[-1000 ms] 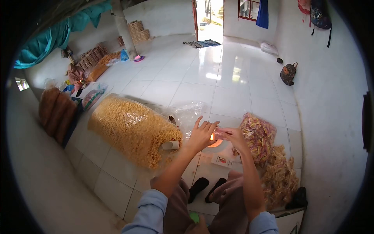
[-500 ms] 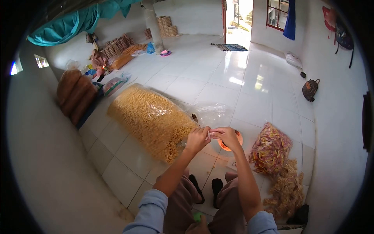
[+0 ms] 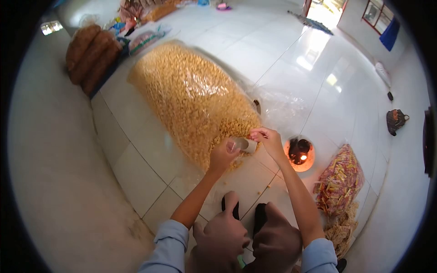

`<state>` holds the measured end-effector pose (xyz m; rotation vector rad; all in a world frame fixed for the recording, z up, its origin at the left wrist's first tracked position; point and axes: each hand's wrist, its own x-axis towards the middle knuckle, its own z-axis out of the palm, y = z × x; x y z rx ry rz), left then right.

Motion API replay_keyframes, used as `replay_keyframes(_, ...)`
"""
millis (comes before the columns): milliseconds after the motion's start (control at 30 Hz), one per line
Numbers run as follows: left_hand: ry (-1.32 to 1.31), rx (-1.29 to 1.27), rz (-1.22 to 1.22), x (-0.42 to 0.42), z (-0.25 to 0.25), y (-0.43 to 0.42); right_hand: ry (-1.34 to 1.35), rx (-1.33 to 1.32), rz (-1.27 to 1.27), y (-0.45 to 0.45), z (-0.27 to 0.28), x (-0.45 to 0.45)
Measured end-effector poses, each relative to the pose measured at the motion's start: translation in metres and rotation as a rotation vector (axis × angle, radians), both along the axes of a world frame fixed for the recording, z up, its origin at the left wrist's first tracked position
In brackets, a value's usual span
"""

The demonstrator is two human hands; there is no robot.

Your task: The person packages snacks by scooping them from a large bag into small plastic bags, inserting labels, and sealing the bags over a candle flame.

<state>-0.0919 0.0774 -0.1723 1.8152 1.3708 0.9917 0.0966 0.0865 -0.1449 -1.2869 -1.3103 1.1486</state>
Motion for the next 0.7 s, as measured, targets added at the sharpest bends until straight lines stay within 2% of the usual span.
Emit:
replay_keyframes(33,0.005,-0.035,0.010,-0.002,-0.019,0.000,0.005,-0.035,0.010,0.006,-0.028,0.005)
replay_keyframes(100,0.016,-0.284,0.099,-0.005,-0.052,-0.003,-0.570,-0.064,0.060,0.015,-0.088,0.012)
replay_keyframes(167,0.002,-0.323,0.109,-0.006,-0.082,-0.002,-0.653,-0.084,0.081,0.009,-0.138,0.008)
replay_keyframes(233,-0.017,-0.358,0.117,-0.003,-0.105,-0.002,-0.857,0.156,-0.027,0.007,-0.169,-0.002)
replay_keyframes(267,-0.004,-0.342,0.134,-0.001,-0.115,0.001,-0.855,0.135,-0.014,0.008,-0.182,-0.004)
replay_keyframes(333,0.008,-0.337,0.151,0.002,-0.126,0.008,-0.872,0.212,-0.004,0.013,-0.187,-0.009)
replay_keyframes(433,0.026,-0.364,0.172,0.004,-0.134,0.019,-0.812,0.110,0.025,0.016,-0.184,-0.013)
replay_keyframes(567,0.067,-0.371,0.163,0.000,-0.125,0.032,-0.854,0.133,-0.099,0.011,-0.145,0.001)
replay_keyframes(633,0.082,-0.370,0.160,0.002,-0.120,0.037,-1.084,0.068,-0.256,0.012,-0.124,0.017)
replay_keyframes(700,0.135,-0.410,0.184,0.005,-0.120,0.040,-1.187,0.029,-0.279,0.014,-0.119,0.028)
